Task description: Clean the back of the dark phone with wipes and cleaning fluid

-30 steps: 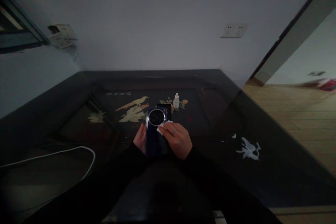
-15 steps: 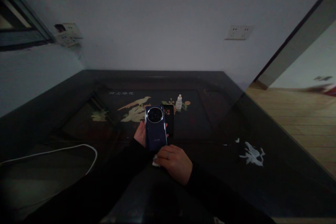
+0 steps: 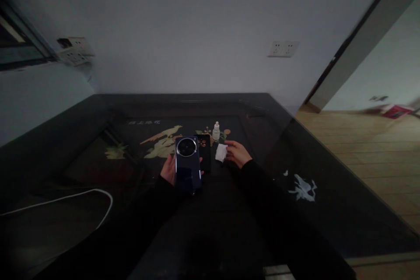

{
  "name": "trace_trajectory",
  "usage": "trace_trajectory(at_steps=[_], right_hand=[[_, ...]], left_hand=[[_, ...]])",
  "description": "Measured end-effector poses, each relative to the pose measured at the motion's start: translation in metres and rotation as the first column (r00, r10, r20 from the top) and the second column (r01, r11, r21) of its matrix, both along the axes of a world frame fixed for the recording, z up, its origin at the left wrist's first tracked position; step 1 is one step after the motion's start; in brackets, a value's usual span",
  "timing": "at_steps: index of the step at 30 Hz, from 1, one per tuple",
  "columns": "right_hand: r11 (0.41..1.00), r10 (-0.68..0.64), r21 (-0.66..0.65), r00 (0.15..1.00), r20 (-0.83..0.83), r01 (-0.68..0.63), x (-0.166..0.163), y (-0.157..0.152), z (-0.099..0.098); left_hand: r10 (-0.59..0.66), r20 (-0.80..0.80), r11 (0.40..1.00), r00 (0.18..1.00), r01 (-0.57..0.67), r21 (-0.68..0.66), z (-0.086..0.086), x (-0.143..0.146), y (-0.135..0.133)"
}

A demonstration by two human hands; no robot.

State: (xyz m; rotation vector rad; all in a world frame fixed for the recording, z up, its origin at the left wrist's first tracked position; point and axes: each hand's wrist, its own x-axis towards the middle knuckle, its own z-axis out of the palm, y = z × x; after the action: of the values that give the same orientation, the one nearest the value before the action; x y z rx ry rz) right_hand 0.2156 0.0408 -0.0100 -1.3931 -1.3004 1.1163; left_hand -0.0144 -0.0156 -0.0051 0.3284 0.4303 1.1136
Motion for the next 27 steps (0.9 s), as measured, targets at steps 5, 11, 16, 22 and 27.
trace_trajectory(at_steps=[5,11,16,22,27], right_hand=[[1.000,-0.003,0.025,0.985,0.173,-0.001,-0.005,0.017,-0.007],[0.987,-0.013,0.151,0.899,0.438,-0.060,-0.008,0.023,-0.014],[0.941,-0.094,0.313,0.791,0.605,-0.128,-0.010,0.009,-0.009],[0.850,-0.059,0.324,0.538,0.841,-0.414,-0.022,-0.008,-0.015],[0.856,0.000,0.205,0.397,0.918,-0.475,-0.023,-0.007,-0.032]], left_hand=[[-0.005,0.002,0.999,1.000,0.005,-0.050,0.002,0.000,0.001],[-0.073,0.030,0.997,0.997,0.074,-0.024,0.001,0.000,0.003],[-0.091,0.046,0.994,0.995,0.094,-0.056,-0.001,-0.001,0.004],[-0.120,0.054,0.993,0.991,0.119,0.013,-0.001,-0.002,0.001],[-0.121,0.014,0.992,0.993,0.122,-0.022,0.001,0.000,-0.001]])
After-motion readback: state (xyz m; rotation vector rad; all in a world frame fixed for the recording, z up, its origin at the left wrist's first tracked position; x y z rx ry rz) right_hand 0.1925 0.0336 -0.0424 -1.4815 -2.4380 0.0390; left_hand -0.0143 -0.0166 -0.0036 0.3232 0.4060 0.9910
